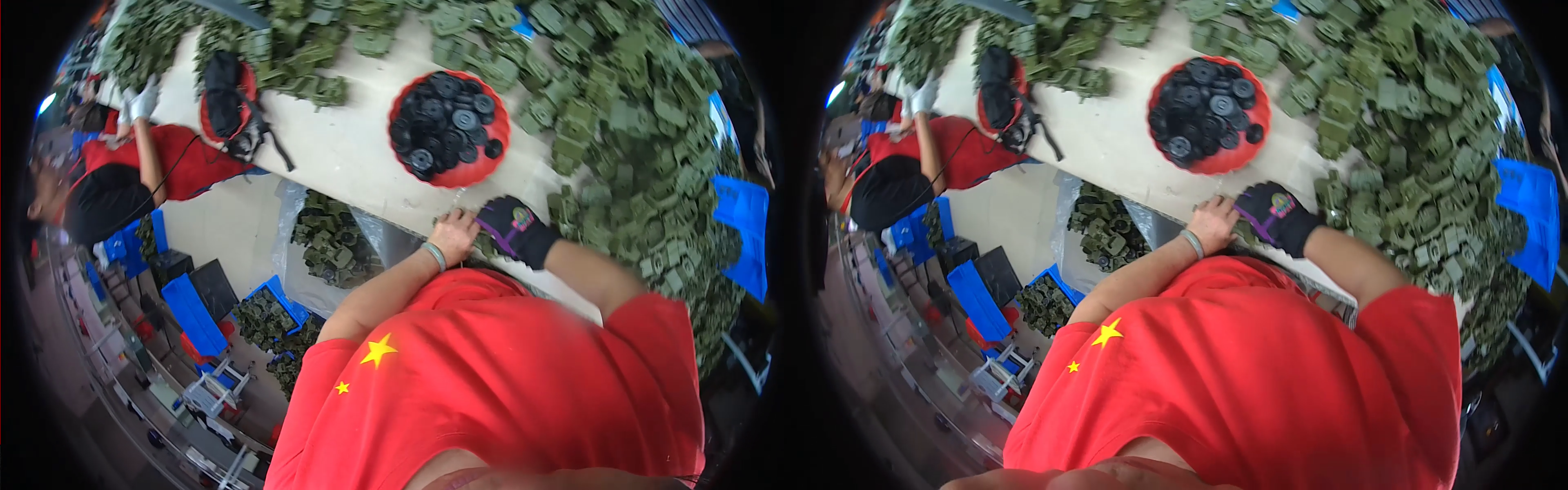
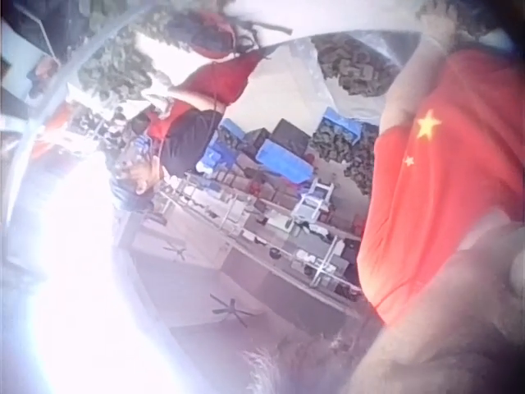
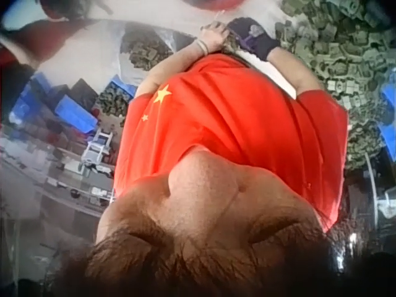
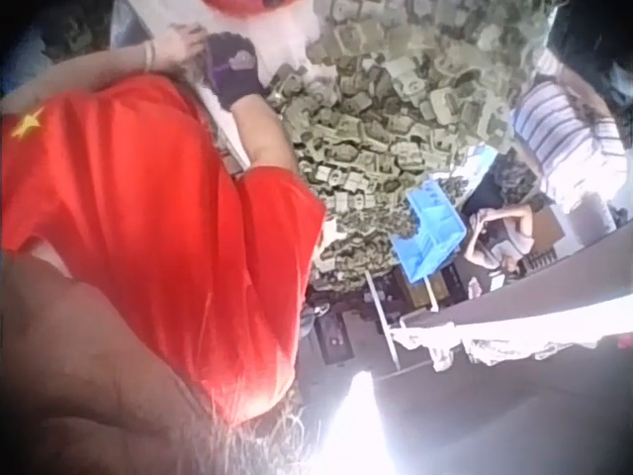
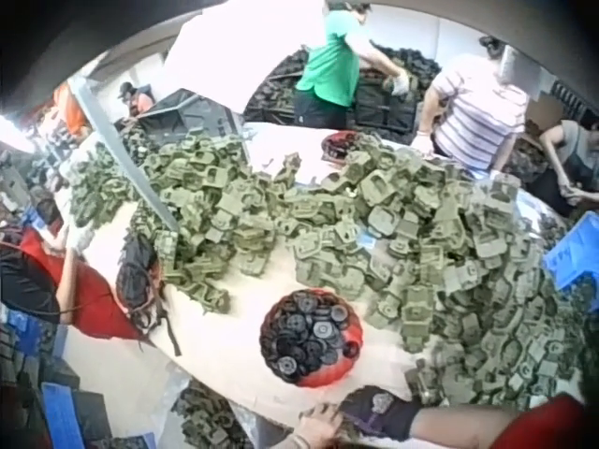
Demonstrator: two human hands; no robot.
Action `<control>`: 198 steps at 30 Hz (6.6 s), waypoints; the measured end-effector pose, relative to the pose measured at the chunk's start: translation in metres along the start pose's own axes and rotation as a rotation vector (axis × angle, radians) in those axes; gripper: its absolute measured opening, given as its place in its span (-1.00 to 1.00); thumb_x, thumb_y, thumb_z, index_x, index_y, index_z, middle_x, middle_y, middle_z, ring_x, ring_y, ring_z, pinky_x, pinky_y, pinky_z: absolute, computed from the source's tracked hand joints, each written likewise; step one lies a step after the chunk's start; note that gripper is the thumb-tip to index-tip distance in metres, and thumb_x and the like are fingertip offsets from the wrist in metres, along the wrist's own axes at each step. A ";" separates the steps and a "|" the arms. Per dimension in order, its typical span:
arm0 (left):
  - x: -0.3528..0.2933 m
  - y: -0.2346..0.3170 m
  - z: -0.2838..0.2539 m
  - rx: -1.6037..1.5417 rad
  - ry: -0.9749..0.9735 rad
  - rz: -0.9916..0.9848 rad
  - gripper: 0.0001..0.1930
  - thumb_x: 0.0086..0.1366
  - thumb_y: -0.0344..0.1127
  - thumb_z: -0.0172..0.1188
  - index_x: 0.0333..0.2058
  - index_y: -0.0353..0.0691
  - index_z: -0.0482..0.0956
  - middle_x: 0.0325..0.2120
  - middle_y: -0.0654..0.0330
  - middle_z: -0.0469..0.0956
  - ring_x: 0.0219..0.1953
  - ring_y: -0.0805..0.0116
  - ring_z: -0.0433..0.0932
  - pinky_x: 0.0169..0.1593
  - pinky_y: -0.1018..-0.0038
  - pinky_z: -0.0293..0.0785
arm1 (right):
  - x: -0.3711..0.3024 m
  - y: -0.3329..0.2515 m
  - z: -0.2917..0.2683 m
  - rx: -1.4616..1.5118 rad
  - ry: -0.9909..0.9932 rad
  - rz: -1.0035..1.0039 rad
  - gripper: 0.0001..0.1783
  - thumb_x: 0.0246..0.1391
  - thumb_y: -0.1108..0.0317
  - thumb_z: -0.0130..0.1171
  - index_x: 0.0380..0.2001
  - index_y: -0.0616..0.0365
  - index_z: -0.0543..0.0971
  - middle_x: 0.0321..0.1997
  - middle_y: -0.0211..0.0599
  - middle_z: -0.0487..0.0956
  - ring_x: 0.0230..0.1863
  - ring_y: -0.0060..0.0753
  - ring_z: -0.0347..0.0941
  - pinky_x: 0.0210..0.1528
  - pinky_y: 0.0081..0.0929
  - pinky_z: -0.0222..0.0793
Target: The person assembles plastic toy tanks by attaching plastic wheels and other components by hand.
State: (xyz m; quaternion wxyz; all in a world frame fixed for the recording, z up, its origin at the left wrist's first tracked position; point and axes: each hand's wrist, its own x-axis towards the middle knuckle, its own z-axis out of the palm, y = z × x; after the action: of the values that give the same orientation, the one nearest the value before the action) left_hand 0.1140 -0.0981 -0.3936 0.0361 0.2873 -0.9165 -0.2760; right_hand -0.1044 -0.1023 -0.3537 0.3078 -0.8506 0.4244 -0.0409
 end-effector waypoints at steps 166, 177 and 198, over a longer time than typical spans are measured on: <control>0.006 -0.002 -0.002 -1.475 -0.442 -0.554 0.03 0.21 -0.11 0.39 0.51 -0.22 -0.04 0.26 -0.02 0.44 0.27 0.10 0.48 0.26 0.17 0.48 | -0.036 0.002 0.003 1.117 0.699 0.610 -0.60 0.40 0.11 0.19 0.10 0.16 0.56 -0.01 -0.34 0.62 -0.01 -0.46 0.50 0.04 -0.37 0.45; 0.002 -0.051 -0.014 -1.449 -0.286 -0.574 -0.33 0.39 -0.14 0.33 0.39 -0.20 0.36 0.15 -0.01 0.59 0.19 0.21 0.55 0.26 0.32 0.48 | -0.075 0.017 0.037 1.386 0.280 0.879 -0.56 0.28 -0.08 0.28 -0.06 0.07 0.63 -0.20 -0.36 0.63 -0.23 -0.48 0.54 -0.20 -0.46 0.45; -0.012 0.014 -0.004 -0.119 0.008 -0.379 -0.08 0.04 -0.16 0.53 0.38 0.06 0.27 0.18 0.12 0.46 0.27 0.01 0.38 0.21 0.00 0.40 | 0.118 0.022 -0.088 -0.437 0.398 0.250 -0.52 0.01 0.29 0.26 0.08 0.00 0.61 -0.07 -0.07 0.62 0.01 0.02 0.57 0.03 -0.05 0.48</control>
State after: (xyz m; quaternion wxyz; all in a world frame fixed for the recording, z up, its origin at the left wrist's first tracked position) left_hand 0.1174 -0.0842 -0.3823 0.0041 0.4529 -0.8280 -0.3305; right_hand -0.0735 -0.2431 -0.3178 0.0314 -0.8132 0.5762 -0.0761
